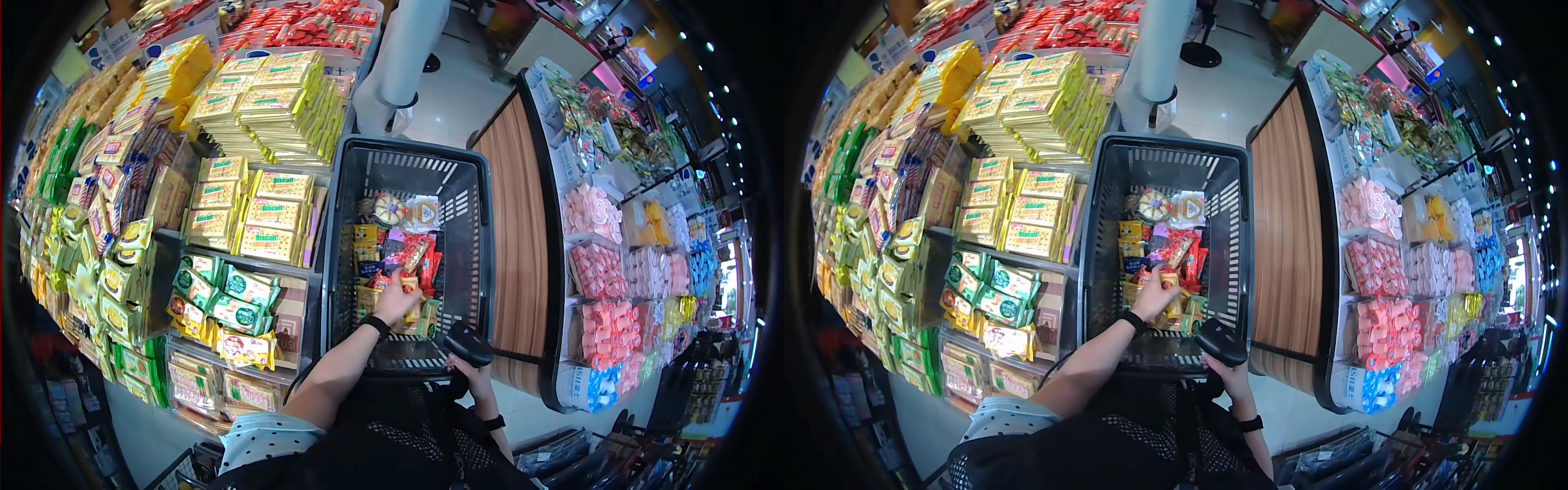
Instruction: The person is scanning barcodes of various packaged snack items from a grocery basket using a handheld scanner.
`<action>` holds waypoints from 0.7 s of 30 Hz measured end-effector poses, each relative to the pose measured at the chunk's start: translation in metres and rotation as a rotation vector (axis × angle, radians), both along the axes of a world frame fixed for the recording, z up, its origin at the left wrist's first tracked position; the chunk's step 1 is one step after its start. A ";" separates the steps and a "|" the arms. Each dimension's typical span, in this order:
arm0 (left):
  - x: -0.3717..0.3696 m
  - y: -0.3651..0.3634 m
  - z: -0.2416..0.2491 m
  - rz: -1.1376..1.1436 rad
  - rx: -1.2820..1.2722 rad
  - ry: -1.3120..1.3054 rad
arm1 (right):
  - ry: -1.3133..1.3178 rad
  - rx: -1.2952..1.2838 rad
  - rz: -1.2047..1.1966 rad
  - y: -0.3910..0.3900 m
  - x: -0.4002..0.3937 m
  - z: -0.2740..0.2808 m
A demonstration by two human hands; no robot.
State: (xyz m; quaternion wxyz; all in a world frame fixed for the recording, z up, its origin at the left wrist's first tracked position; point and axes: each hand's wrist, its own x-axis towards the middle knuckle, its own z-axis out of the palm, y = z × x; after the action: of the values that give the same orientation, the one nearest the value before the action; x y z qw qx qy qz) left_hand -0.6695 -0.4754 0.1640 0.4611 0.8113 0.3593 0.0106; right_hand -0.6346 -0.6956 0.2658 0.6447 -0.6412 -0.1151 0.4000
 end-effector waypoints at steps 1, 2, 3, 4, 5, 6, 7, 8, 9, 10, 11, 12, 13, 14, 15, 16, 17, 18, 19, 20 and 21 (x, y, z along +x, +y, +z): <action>0.006 -0.001 -0.024 0.152 -0.389 -0.227 | -0.025 -0.002 0.022 0.001 -0.001 0.000; 0.012 -0.004 -0.047 0.307 -0.779 -0.451 | -0.049 -0.005 0.046 0.001 -0.002 0.000; 0.018 -0.005 -0.041 0.424 -1.100 -0.716 | -0.049 -0.003 0.044 0.002 -0.002 0.000; 0.008 0.002 -0.034 0.209 -1.580 -0.623 | -0.051 0.005 0.040 0.003 -0.002 -0.001; 0.008 0.006 -0.032 0.124 -1.723 -0.617 | -0.052 0.013 0.037 0.004 -0.001 -0.002; 0.009 0.008 -0.029 0.035 -1.863 -0.606 | -0.053 0.015 0.035 0.005 0.000 -0.001; 0.010 0.009 -0.026 0.033 -1.863 -0.604 | -0.049 0.011 0.043 0.007 0.002 0.001; 0.010 0.009 -0.022 -0.095 -1.920 -0.586 | -0.044 0.007 0.051 0.008 0.002 0.002; 0.010 0.009 -0.016 -0.226 -1.972 -0.565 | -0.055 -0.021 0.035 0.009 0.002 0.003; 0.009 0.008 -0.001 -0.227 -1.972 -0.562 | -0.055 -0.020 0.033 0.009 0.001 0.004; 0.007 0.006 0.015 -0.171 -1.971 -0.502 | -0.058 -0.019 0.045 0.009 0.000 0.005; 0.006 0.003 0.025 -0.115 -1.968 -0.442 | -0.060 -0.019 0.057 0.009 -0.001 0.006; 0.007 0.001 0.025 -0.117 -1.967 -0.440 | -0.061 -0.018 0.055 0.009 -0.003 0.006; 0.007 -0.001 0.022 -0.162 -1.996 -0.426 | -0.066 -0.035 0.057 0.009 -0.005 0.007; 0.006 -0.001 0.023 -0.202 -2.017 -0.421 | -0.072 -0.048 0.069 0.010 -0.005 0.006; 0.005 -0.002 0.025 -0.198 -2.010 -0.428 | -0.072 -0.043 0.076 0.011 -0.005 0.007; 0.004 -0.003 0.027 -0.222 -2.018 -0.434 | -0.076 -0.045 0.063 0.012 -0.005 0.008; 0.003 -0.003 0.030 -0.245 -2.025 -0.440 | -0.080 -0.047 0.050 0.012 -0.006 0.010; 0.002 -0.003 0.033 -0.274 -2.072 -0.444 | -0.081 -0.041 0.058 0.012 -0.007 0.013; 0.000 -0.002 0.036 -0.256 -2.057 -0.460 | -0.062 -0.031 0.038 0.013 -0.008 0.015; -0.002 -0.002 0.043 -0.262 -2.001 -0.476 | -0.042 -0.021 0.018 0.013 -0.009 0.015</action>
State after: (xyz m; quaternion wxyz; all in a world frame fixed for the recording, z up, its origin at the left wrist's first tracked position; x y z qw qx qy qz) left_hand -0.6710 -0.4771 0.2070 0.9808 0.0671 0.0124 -0.1826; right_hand -0.6434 -0.6830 0.2812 0.6319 -0.6550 -0.1303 0.3934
